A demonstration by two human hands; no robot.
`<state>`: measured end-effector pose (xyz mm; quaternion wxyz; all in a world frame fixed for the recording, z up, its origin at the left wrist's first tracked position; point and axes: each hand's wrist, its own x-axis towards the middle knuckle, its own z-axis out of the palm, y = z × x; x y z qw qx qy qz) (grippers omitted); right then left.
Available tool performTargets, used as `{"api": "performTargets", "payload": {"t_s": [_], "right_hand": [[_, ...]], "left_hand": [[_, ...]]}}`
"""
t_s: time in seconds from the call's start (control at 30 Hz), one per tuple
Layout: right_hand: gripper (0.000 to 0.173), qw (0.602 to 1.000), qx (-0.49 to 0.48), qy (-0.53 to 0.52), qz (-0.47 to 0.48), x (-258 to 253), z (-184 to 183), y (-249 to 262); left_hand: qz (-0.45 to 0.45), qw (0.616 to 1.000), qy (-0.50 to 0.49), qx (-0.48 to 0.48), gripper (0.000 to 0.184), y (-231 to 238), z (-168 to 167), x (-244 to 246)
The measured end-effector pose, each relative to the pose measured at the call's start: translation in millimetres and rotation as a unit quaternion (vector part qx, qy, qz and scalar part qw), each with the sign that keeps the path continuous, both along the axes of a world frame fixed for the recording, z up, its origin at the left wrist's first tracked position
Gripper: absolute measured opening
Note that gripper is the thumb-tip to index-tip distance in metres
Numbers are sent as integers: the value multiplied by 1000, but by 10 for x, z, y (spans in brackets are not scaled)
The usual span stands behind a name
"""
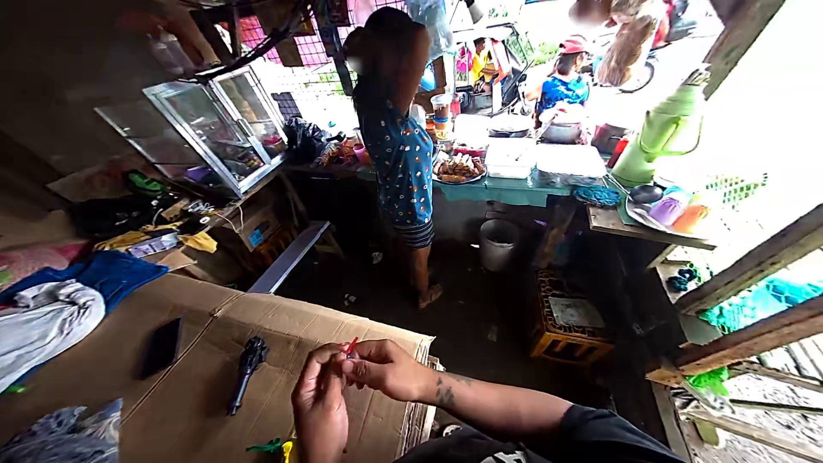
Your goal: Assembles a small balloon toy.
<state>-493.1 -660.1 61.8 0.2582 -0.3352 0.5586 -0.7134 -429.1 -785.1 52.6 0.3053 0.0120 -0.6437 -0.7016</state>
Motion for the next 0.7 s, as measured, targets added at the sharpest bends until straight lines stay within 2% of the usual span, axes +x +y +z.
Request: {"api": "performTargets", "payload": {"t_s": [0.13,0.2,0.27,0.33,0.43,0.57,0.7], "right_hand": [[26,996,-11,-87,17,3,17,-61],[29,994,-59,-95,-3,67,-40,-154],[32,992,-97,-56,-62,126,-100,-266],[32,987,-109,33,-115,144,-162,-317],[26,952,-130,242,-132,35,-248,-324],[27,861,-128,476,-128,-216,-231,-294],[28,772,-130,611,-118,-351,-273,-244]], "left_hand": [[31,999,14,-16,23,12,4,-1],[47,999,-4,22,24,62,55,-1],[53,994,-38,93,26,141,150,-26],[64,986,-61,144,27,187,211,-69],[73,980,-83,166,27,171,318,-98],[56,961,-107,250,30,156,468,-127],[33,905,-179,384,27,109,536,-91]]}}
